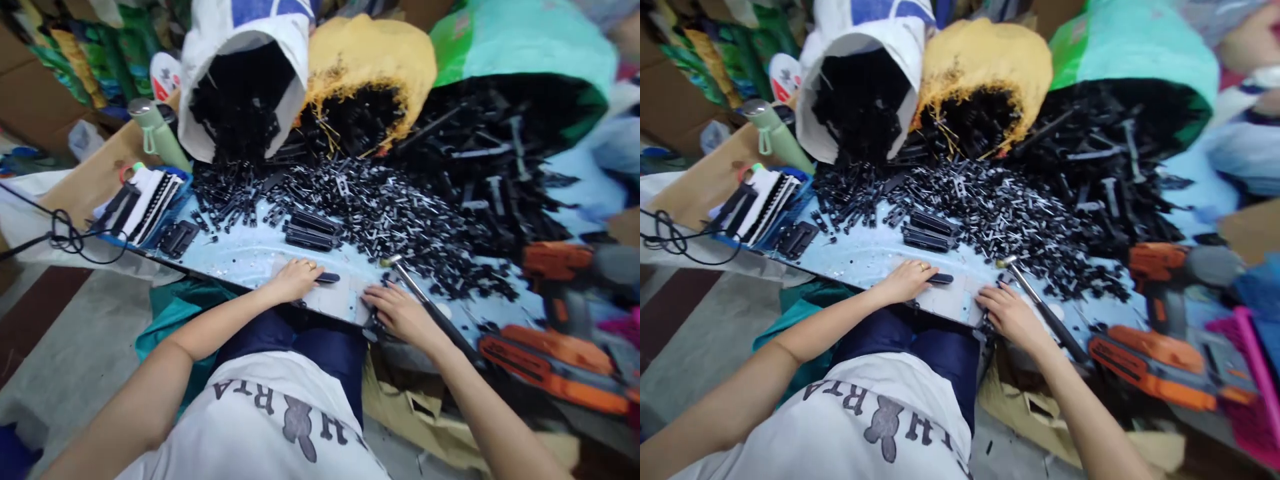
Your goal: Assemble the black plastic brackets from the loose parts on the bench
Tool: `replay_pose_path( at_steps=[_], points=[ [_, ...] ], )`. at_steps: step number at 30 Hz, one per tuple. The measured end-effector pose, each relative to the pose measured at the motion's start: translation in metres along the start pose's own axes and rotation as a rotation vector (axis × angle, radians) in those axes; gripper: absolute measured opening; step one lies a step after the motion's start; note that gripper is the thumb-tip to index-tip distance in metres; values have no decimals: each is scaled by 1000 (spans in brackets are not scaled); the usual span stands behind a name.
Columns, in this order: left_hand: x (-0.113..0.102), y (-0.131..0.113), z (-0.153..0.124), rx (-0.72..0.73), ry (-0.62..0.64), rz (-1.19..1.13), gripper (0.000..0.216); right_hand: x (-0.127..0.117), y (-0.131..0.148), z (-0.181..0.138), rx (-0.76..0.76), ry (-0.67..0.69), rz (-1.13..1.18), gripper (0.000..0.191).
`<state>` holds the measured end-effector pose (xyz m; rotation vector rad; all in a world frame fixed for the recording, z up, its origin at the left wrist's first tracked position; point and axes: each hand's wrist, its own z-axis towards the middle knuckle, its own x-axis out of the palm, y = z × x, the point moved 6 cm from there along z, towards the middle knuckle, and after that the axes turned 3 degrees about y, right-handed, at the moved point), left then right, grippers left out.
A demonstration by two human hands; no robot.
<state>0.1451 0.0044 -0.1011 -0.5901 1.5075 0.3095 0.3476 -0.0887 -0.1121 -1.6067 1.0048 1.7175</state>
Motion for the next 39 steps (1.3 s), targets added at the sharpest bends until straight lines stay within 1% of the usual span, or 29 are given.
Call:
replay_pose_path(
  at_steps=[3,6,8,11,14,17,19,22,23,24,27,29,31,33,35,37,39],
  points=[
    [4,-1,6,2,18,-51,29,-4,-5,-5,-12,16,2,43],
    [3,1,9,-2,19,-78,26,-13,0,-4,-5,60,-48,36],
    [1,0,11,20,12,-81,29,-18,7,5,32,114,-66,33],
    [0,-8,16,67,33,-99,32,-21,17,24,125,194,-32,29],
    [0,-16,21,76,69,-114,33,-18,25,39,131,252,-22,32],
    [-2,-19,24,60,89,-124,36,-13,27,44,139,270,-66,34],
    [-4,-20,24,61,90,-131,42,-12,28,44,194,261,-91,35],
    [-5,-19,22,74,55,-143,67,-16,34,42,280,207,-151,36],
    [-4,-18,21,75,33,-152,70,-19,38,41,302,185,-177,36],
    [-3,-18,20,76,9,-162,69,-22,42,41,320,165,-203,35],
    [0,-15,16,88,-89,-176,55,-33,50,42,343,128,-265,30],
    [0,-15,13,108,-150,-172,50,-39,54,44,323,109,-284,28],
    [1,-14,10,122,-178,-170,51,-43,55,46,284,87,-290,28],
    [1,-13,10,115,-156,-170,53,-42,52,45,258,71,-277,29],
    [2,-15,15,110,-80,-174,58,-36,46,41,258,70,-232,31],
    [1,-24,28,145,-4,-173,59,-27,36,34,248,76,-160,32],
    [-5,-35,52,170,-8,-137,49,-20,23,30,237,60,-85,33]
  ],
)
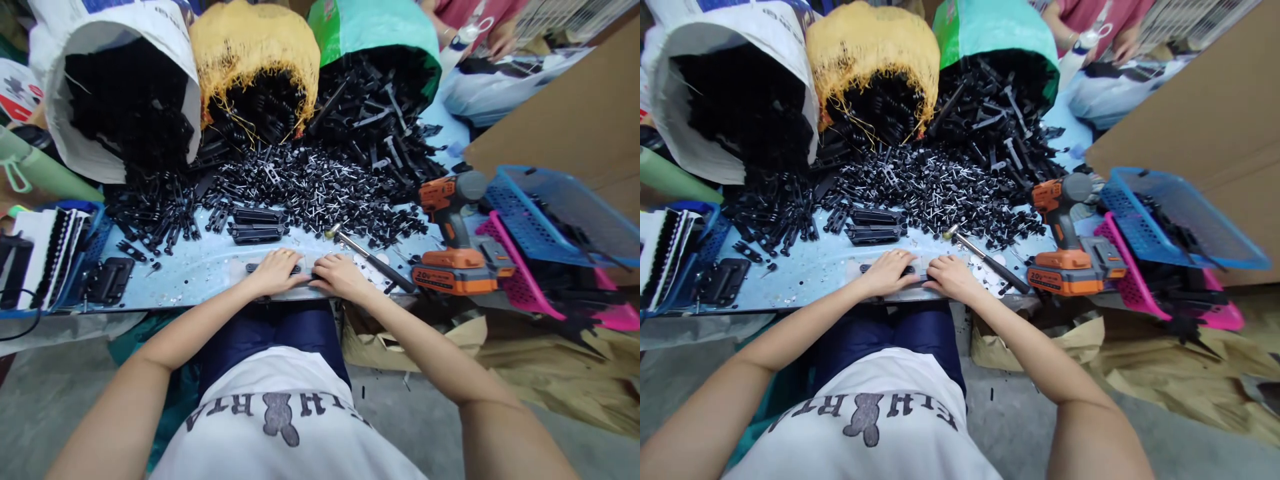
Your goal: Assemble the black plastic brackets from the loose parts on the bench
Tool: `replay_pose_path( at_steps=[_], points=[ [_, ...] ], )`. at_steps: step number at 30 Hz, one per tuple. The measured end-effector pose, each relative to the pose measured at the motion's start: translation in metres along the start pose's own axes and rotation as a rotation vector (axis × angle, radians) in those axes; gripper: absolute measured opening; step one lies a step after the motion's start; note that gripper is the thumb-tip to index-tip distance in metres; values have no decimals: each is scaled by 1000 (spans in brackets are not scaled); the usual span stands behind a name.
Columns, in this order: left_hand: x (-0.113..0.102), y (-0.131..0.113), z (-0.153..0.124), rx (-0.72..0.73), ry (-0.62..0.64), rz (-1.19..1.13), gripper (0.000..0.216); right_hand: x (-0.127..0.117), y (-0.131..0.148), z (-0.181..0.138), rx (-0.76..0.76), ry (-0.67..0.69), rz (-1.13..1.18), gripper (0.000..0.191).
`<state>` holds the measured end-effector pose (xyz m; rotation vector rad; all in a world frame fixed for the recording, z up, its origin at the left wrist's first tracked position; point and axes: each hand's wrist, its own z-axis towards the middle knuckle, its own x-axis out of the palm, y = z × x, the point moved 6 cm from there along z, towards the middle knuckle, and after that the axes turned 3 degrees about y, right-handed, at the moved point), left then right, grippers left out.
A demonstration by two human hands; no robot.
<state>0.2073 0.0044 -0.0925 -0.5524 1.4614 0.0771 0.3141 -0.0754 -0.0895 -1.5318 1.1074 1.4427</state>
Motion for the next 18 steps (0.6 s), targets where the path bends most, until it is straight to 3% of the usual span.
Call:
replay_pose_path(
  at_steps=[3,6,9,12,15,18],
  points=[
    [-7,-6,54,-43,-57,138,27,3,-27,10,137,-73,13,29],
    [-2,-7,102,-83,8,214,27,3,-53,33,380,-106,-73,24],
    [-3,-3,118,-128,8,221,28,7,-60,56,433,-73,-102,20],
    [-14,5,93,-169,-25,225,29,1,-59,54,440,-192,-7,19],
    [-36,18,39,-216,-151,61,26,-14,-51,34,339,-368,291,28],
    [-55,35,-24,-228,-304,-161,21,-26,-31,21,149,-276,474,27]
  ],
)
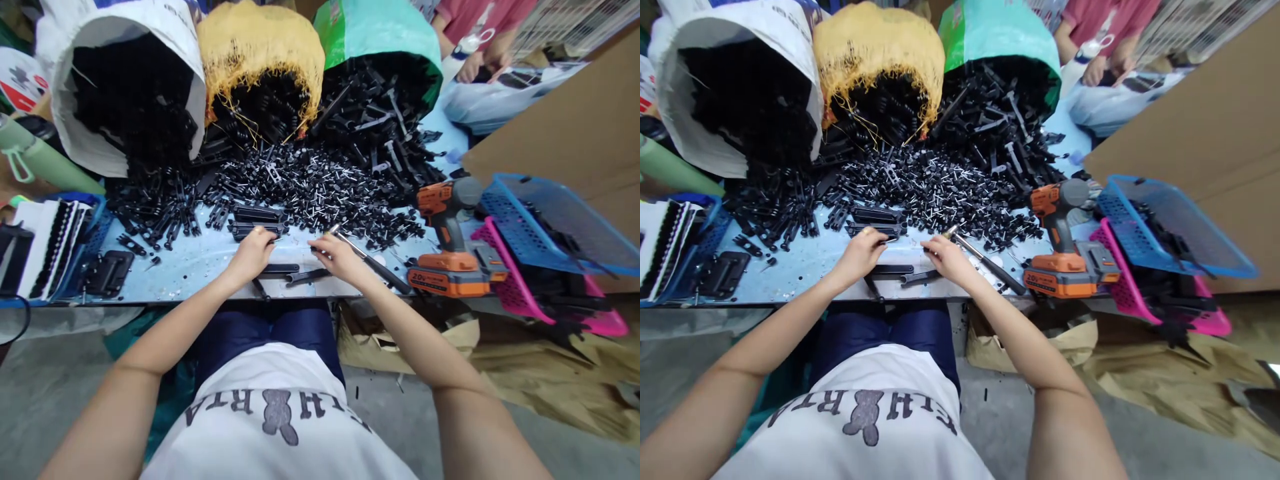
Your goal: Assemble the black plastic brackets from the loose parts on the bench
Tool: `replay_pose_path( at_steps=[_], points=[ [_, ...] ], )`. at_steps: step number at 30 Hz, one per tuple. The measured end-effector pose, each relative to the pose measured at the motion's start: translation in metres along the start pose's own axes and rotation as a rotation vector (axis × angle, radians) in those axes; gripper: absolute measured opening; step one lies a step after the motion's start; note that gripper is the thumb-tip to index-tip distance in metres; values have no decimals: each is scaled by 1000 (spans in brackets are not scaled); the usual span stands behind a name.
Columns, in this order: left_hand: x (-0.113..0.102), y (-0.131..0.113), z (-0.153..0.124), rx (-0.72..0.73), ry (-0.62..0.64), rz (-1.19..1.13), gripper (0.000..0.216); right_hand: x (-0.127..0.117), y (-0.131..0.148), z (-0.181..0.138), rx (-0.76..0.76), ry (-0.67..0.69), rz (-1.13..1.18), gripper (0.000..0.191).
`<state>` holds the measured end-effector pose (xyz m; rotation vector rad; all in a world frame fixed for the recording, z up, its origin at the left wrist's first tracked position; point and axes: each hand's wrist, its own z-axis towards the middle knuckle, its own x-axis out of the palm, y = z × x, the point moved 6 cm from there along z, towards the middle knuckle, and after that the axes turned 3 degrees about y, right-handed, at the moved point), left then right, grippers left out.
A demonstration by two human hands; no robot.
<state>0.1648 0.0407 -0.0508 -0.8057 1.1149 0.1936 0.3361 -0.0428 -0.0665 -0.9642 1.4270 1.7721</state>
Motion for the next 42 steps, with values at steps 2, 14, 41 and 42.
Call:
replay_pose_path(
  at_steps=[2,14,41,42],
  points=[
    [-13,16,-28,-16,-1,-45,20,4,13,-4,5,184,-15,24],
    [-11,22,-59,-66,314,352,30,15,50,18,112,599,-489,22],
    [53,4,-61,376,138,339,51,47,1,-27,-225,93,-394,51],
    [56,3,-51,345,161,359,54,47,-7,-24,-182,87,-459,57]
  ],
)
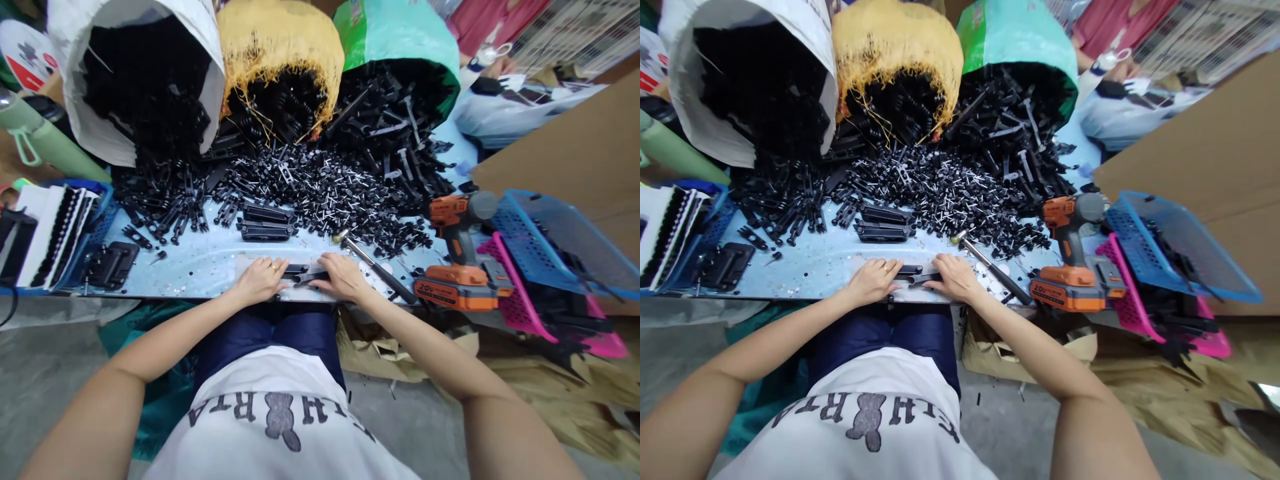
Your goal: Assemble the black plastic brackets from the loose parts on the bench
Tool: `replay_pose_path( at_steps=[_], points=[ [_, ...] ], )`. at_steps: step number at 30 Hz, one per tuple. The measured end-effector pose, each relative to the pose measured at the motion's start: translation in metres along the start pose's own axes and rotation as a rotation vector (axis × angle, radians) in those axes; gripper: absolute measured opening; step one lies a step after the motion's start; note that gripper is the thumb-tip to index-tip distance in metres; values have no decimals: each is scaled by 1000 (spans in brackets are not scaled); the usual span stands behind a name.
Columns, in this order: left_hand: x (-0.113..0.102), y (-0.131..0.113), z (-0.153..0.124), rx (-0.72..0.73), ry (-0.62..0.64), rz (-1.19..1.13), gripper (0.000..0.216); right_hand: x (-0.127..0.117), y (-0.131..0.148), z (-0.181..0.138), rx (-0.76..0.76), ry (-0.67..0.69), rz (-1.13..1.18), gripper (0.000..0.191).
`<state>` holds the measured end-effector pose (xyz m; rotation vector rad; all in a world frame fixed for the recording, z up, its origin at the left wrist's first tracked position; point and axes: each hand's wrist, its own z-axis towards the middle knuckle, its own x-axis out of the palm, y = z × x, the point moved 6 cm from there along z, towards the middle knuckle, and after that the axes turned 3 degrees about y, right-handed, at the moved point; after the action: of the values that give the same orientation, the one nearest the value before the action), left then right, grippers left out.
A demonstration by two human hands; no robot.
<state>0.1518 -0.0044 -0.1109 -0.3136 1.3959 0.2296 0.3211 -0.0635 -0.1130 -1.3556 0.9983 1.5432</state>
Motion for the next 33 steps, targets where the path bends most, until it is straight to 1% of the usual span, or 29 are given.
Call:
replay_pose_path(
  at_steps=[2,3,4,6,8,9,11,12,13,14,15,16,17,18,19,20,21,22,23,25,26,28,30,31,33],
  points=[
    [-1,7,16,-86,24,11,54,-1,-12,3,71,12,-81,64],
    [-5,10,20,-116,22,4,53,-6,-15,3,79,4,-91,66],
    [-11,11,22,-131,9,-10,53,-16,-14,3,68,-21,-83,67],
    [-31,6,15,-117,-61,-72,53,-45,-2,0,-12,-92,7,68],
    [-58,-10,-1,-46,-175,-219,53,-78,24,-6,-178,-101,230,68],
    [-72,-22,-10,22,-230,-349,55,-92,41,-8,-278,-77,395,68],
    [-95,-46,-27,108,-310,-652,60,-114,77,-10,-441,-44,762,65],
    [-102,-56,-32,109,-349,-770,62,-119,92,-7,-474,-85,933,62],
    [-108,-62,-36,82,-417,-846,65,-120,104,-2,-454,-172,1070,58],
    [-110,-67,-39,46,-488,-874,68,-115,110,6,-364,-304,1160,56],
    [-110,-69,-40,8,-558,-855,70,-105,111,14,-216,-452,1193,55],
    [-109,-69,-40,-20,-626,-800,71,-91,110,23,-41,-572,1163,57],
    [-106,-68,-40,-24,-685,-714,70,-77,108,32,119,-644,1095,60],
    [-101,-65,-39,-15,-729,-608,68,-64,105,42,234,-663,1002,62],
    [-96,-59,-38,-12,-761,-489,66,-54,100,55,292,-649,909,60],
    [-89,-51,-37,-30,-778,-367,67,-48,92,69,301,-626,820,54],
    [-81,-41,-36,-58,-768,-248,68,-46,79,85,277,-602,735,47],
    [-72,-30,-33,-95,-717,-139,69,-48,63,100,243,-595,656,40],
    [-61,-19,-29,-118,-627,-49,67,-52,43,117,209,-598,576,35],
    [-38,-1,-20,-112,-413,69,52,-64,-5,152,200,-601,418,29],
    [-28,5,-15,-98,-323,100,42,-70,-30,171,230,-588,344,27],
    [-14,17,-5,-134,-223,122,31,-77,-78,213,329,-512,223,25],
    [-8,29,7,-249,-182,115,31,-78,-117,254,468,-380,130,27],
    [-8,34,14,-296,-170,108,32,-76,-131,271,547,-318,97,29],
    [-13,44,26,-339,-169,85,38,-73,-151,299,675,-209,66,34]
  ],
)
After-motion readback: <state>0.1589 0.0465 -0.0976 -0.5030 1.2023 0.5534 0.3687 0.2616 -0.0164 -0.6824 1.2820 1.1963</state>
